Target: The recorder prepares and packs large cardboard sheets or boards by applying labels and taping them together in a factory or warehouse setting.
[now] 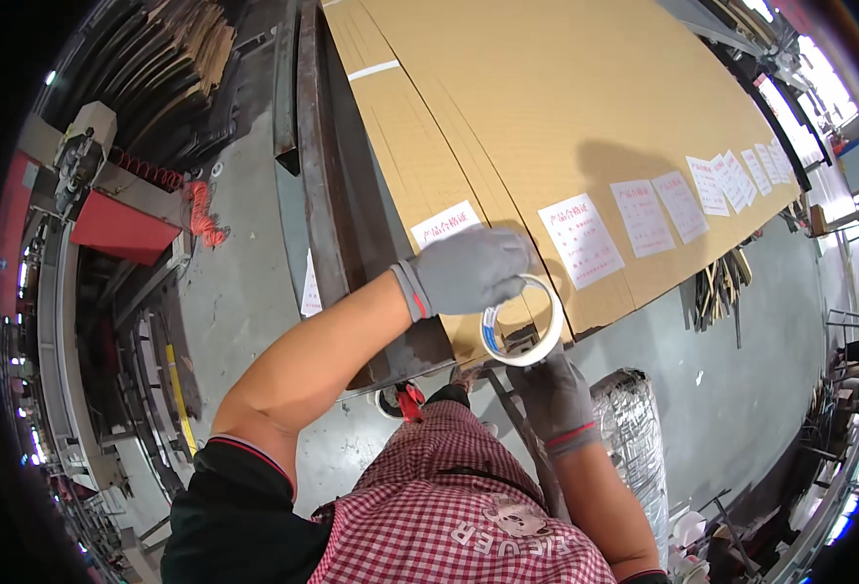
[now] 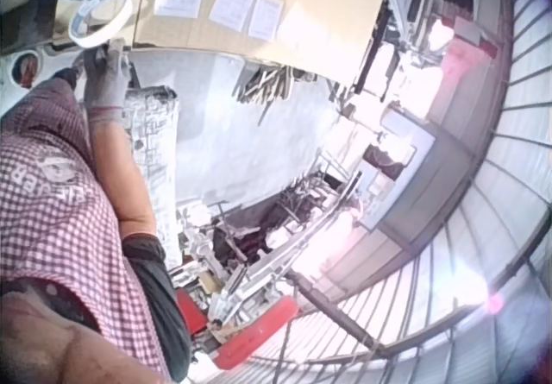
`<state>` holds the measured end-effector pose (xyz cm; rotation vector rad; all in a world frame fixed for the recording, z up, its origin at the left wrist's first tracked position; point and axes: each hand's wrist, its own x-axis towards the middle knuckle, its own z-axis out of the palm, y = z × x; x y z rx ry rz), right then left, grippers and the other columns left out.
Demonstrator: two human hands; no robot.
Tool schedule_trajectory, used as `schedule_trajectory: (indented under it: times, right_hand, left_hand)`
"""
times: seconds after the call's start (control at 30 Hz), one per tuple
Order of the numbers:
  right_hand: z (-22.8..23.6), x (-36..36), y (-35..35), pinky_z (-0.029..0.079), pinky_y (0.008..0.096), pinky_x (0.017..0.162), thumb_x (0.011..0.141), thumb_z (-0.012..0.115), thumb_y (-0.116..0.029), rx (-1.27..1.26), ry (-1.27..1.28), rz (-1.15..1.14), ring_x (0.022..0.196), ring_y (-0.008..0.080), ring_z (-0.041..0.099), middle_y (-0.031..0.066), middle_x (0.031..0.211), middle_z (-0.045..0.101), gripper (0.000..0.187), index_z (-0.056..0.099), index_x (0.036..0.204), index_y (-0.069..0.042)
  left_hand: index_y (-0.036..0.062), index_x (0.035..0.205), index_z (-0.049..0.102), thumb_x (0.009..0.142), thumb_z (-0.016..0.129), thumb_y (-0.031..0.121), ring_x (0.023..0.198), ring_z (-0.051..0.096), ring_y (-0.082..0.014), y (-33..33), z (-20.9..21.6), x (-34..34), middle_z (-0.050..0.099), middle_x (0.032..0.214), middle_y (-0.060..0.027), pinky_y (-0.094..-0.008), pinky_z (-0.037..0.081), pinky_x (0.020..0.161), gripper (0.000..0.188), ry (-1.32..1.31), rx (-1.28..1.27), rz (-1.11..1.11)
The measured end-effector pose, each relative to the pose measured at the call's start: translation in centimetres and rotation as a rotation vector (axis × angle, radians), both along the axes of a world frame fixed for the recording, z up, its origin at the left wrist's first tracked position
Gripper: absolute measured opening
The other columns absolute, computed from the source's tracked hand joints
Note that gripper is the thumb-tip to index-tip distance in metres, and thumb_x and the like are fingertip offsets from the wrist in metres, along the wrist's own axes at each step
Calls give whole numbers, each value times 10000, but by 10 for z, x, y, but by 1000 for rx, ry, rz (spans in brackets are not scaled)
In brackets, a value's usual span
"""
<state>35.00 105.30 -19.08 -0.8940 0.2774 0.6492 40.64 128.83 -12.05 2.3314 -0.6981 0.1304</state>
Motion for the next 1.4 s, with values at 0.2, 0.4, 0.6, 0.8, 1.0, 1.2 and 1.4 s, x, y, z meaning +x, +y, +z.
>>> schedule_trajectory:
  times: [0.2, 0.4, 0.6, 0.8, 1.0, 1.2, 1.4]
  right_hand:
    - [31, 6, 14, 516, 340, 725, 949, 522, -283, 10, 80, 78, 851, 186, 606, 85, 891, 606, 262, 555, 957, -23]
    - [41, 18, 17, 509, 271, 719, 883, 581, -68, -184, -233, 206, 832, 160, 602, 81, 963, 604, 136, 572, 991, 15]
    - [48, 35, -82, 496, 276, 749, 881, 589, -83, -307, -70, 244, 828, 155, 604, 63, 922, 615, 217, 568, 1078, 6]
    - [27, 81, -36, 535, 324, 782, 821, 670, -89, -92, 56, 2, 909, 202, 625, 82, 1141, 539, 326, 547, 1122, -74]
    - [24, 74, -43, 567, 321, 606, 809, 673, -82, -188, -2, -136, 748, 228, 650, 134, 939, 611, 462, 434, 1177, 61]
    - [66, 0, -128, 497, 278, 742, 850, 609, -116, -473, -139, -84, 836, 145, 604, 93, 957, 619, 373, 510, 1167, 52]
    - [123, -7, -215, 491, 306, 780, 950, 486, -183, -884, -361, 188, 866, 163, 604, 110, 988, 600, 414, 444, 1299, 37]
  left_hand:
    - [11, 1003, 577, 851, 554, 146, 1024, 551, -348, 31, 4, 10, 585, 1074, -175, -392, 439, 888, 205, 132, 0, -29]
    - [15, 1062, 583, 880, 528, 139, 1057, 551, -318, 45, 4, 24, 591, 1107, -147, -379, 435, 908, 227, 69, 15, 65]
    - [0, 1006, 595, 863, 552, 125, 1114, 529, -349, 26, 22, 20, 593, 1144, -155, -403, 416, 945, 195, 33, 83, 73]
    - [-2, 1084, 579, 854, 565, 170, 1188, 477, -359, -48, 11, 60, 556, 1227, -173, -432, 370, 1022, 287, -71, 105, -163]
    - [5, 1185, 550, 890, 537, 258, 1193, 486, -329, -55, 20, 51, 552, 1217, -178, -411, 371, 1024, 388, 66, 168, -145]
    - [3, 998, 619, 834, 618, 213, 1179, 505, -337, -137, 9, -19, 582, 1199, -154, -431, 383, 1015, 266, 85, 0, -165]
    - [-33, 976, 640, 831, 540, 190, 1127, 537, -335, -167, 12, -33, 606, 1151, -179, -405, 415, 980, 284, 201, -36, -145]
